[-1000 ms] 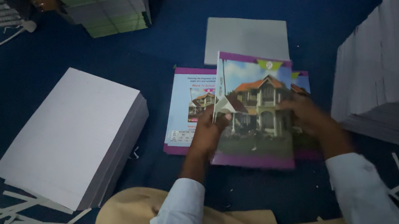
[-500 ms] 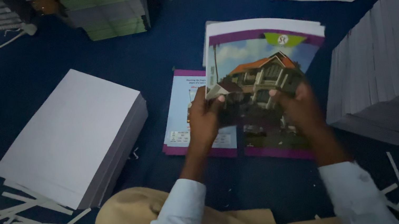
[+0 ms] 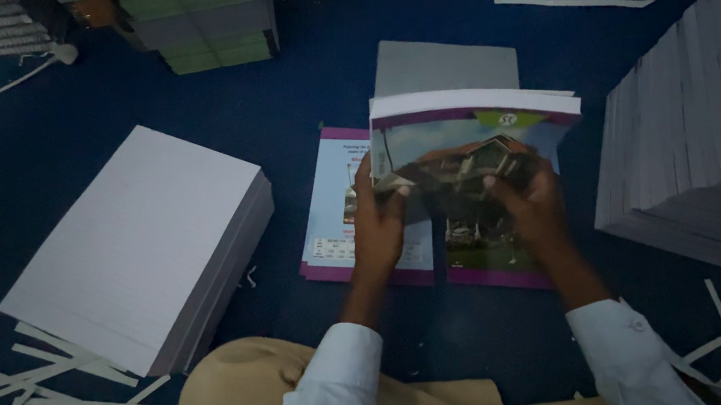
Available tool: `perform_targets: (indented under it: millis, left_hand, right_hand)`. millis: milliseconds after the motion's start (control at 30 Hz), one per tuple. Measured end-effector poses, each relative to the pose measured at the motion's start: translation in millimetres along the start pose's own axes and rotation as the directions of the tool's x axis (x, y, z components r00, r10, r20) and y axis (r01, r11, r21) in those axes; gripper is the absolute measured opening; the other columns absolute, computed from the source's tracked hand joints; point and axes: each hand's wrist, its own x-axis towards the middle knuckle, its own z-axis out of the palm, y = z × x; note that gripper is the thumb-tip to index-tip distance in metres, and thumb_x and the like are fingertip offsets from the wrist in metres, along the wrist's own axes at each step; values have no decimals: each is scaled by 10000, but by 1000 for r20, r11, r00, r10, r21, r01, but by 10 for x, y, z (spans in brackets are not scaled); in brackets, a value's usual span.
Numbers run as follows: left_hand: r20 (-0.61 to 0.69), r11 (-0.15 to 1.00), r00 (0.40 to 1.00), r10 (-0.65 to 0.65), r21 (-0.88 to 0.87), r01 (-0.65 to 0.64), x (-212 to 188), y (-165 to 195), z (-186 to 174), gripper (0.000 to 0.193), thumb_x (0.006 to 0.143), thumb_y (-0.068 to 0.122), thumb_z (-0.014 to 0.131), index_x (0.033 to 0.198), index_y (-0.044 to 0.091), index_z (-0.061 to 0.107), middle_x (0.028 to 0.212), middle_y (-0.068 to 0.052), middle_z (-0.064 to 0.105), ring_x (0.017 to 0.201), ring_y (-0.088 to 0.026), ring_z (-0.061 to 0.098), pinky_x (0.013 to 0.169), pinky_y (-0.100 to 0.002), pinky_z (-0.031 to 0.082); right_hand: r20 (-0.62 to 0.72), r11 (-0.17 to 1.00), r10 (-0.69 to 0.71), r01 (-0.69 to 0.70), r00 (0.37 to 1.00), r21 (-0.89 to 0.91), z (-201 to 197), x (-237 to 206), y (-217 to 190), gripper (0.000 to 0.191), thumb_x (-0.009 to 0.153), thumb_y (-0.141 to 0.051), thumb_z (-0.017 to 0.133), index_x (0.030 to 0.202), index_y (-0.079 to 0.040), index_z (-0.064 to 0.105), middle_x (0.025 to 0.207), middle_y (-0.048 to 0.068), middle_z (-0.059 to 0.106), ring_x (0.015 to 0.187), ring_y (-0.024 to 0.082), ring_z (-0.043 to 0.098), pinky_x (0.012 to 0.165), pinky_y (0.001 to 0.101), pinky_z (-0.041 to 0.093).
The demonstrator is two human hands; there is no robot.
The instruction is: The person sits on the floor and assembles books by inserting a white cover sheet into a printed booklet, then placing the completed unit onto a growing stack. The person repeats this process with multiple booklets and cover sheets.
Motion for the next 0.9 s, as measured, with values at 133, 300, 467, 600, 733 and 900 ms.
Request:
perform_targets:
  millis: [133, 300, 467, 600, 733, 900]
  left_hand:
    - [30, 1000, 1000, 7, 18, -8, -2, 30, -3, 651, 1000, 370, 614, 1550, 112, 381, 1433, -225, 515, 1334, -373, 548, 1084, -516, 483]
    - [20, 1000, 1000, 16, -15, -16, 30, 116, 9, 778, 947, 428, 619, 1579, 119, 285, 1484, -241, 416, 1347, -388, 480, 1074, -527, 450]
    - [59, 997, 995, 79, -19, -78, 8, 194, -28, 668, 1012, 446, 588, 1545, 92, 395, 1421, -258, 556, 1356, -396, 558, 1122, -532, 459]
    - [34, 1000, 999, 5, 27, -6, 13, 236, -7, 688, 988, 434, 579, 1547, 97, 360, 1439, -252, 515, 1342, -394, 528, 1078, -542, 465]
    - [38, 1000, 999, 26, 5, -27, 11, 260, 9, 734, 984, 415, 577, 1589, 113, 292, 1446, -258, 494, 1333, -392, 524, 1063, -543, 476]
    - [76, 998, 997, -31, -59, 36, 2, 282, 38, 708, 970, 359, 610, 1562, 120, 302, 1441, -269, 494, 1312, -411, 564, 1046, -566, 525]
  right_hand:
    - [4, 986, -31, 30, 1000, 163, -5, -33, -41, 758, 802, -188, 778, 1438, -86, 377, 1307, 158, 585, 1221, 292, 619, 1008, 448, 567]
    - [9, 1000, 17, -17, 1000, 0, -57, 34, 17, 657, 838, -298, 746, 1391, -84, 462, 1262, 154, 614, 1171, 280, 624, 974, 431, 534]
    - [51, 995, -93, 91, 994, 36, -100, 95, 101, 531, 883, -312, 745, 1287, -27, 551, 1170, 161, 655, 1098, 263, 659, 990, 421, 553]
    - [49, 998, -65, 63, 997, 30, -103, 44, 40, 517, 869, -323, 733, 1268, -58, 536, 1144, 148, 658, 1062, 249, 662, 952, 427, 552]
    - [6, 999, -17, 17, 1000, -48, -55, -35, -104, 547, 870, -340, 727, 1288, -71, 497, 1170, 147, 652, 1098, 253, 668, 967, 428, 553]
    - [23, 994, -60, 61, 998, -94, -1, -135, -238, 565, 888, -339, 709, 1346, -76, 507, 1211, 149, 640, 1112, 273, 650, 950, 442, 550]
